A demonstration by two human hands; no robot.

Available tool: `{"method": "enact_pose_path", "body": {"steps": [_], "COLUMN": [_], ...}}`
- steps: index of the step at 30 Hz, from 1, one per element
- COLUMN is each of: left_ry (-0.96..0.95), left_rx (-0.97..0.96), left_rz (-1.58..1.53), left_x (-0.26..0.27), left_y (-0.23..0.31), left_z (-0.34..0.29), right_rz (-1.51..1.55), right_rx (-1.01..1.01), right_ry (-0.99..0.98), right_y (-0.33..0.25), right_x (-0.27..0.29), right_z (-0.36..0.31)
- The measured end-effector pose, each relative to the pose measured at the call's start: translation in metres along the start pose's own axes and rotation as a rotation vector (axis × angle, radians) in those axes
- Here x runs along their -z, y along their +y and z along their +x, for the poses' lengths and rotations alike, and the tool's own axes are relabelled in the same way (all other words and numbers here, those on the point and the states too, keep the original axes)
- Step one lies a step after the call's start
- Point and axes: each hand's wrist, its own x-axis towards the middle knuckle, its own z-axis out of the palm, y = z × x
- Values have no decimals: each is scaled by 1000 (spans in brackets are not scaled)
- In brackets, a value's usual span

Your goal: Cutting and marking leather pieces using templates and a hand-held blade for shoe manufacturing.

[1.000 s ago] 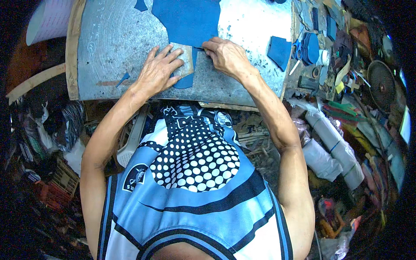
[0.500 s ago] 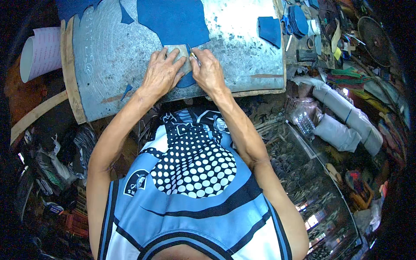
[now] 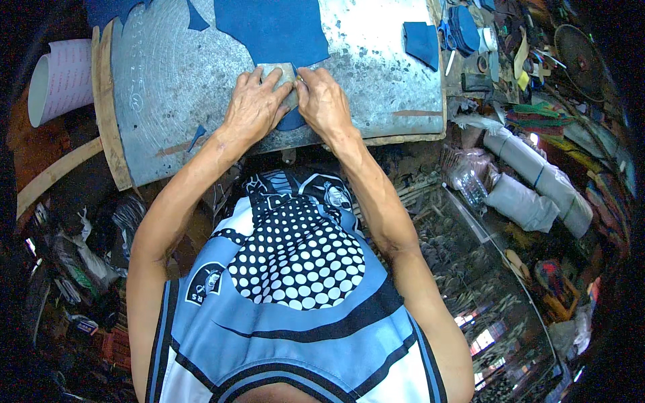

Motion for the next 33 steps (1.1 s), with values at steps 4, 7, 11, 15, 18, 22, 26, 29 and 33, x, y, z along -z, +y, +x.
{"method": "enact_pose_path", "body": {"steps": [4, 7, 11, 15, 18, 22, 26, 29, 33], "left_ry": [8, -24, -20, -64, -45, 39, 53, 60, 111], "left_rx": [4, 17, 9, 52, 51, 53, 173, 156, 205], "left_rz": [12, 7, 4, 32, 17, -29, -58, -156, -194], "left_x": [-3, -2, 0, 2, 3, -3, -4, -3, -18], "left_y": [1, 2, 3, 7, 6, 6, 2, -5, -11], "left_z": [1, 2, 3, 4, 3, -5, -15, -20, -34], "right_rz": [-18, 27, 23, 24, 50, 197, 109, -38, -161], "right_rx": [13, 47, -52, -71, -30, -111, 265, 526, 794], "right_ry": [-30, 0, -40, -91, -68, -2, -216, -624, -794], "right_y": [4, 5, -5, -6, -2, -7, 3, 9, 12], "right_x": [0, 0, 9, 22, 28, 76, 99, 83, 49], "right_z": [4, 2, -22, -58, -72, -54, 2, 22, 41]}}
